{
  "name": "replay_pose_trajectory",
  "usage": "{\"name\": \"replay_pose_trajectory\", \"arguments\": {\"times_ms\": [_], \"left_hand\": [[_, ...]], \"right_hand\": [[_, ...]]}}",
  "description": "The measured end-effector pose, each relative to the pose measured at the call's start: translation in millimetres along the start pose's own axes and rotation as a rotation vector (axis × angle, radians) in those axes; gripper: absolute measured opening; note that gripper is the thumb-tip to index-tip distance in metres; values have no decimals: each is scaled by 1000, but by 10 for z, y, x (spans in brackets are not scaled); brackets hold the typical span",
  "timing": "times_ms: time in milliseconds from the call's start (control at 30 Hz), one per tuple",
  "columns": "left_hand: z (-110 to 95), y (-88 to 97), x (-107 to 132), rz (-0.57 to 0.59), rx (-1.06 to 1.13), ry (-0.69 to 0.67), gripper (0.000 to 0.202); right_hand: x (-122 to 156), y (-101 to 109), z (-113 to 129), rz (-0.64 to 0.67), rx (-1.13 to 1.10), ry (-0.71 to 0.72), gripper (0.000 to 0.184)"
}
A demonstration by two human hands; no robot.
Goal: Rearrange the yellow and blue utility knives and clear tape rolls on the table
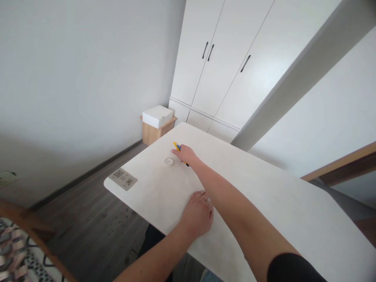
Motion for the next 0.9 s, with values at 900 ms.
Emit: {"name": "replay_pose_trajectory", "arguments": {"times_ms": [900], "left_hand": [[62,-56,-18,31,37,-9,26]], "right_hand": [[-388,-131,-758,-328,-41,-268,39]]}}
Point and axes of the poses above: each hand's wrist, its own x-axis away from the middle knuckle, its own y-axis out of the back of the hand, z = x × y, the point moved 3 cm from there along -x, towards the middle knuckle, and after that the axes turned 7 degrees about y, right-handed, at the moved point
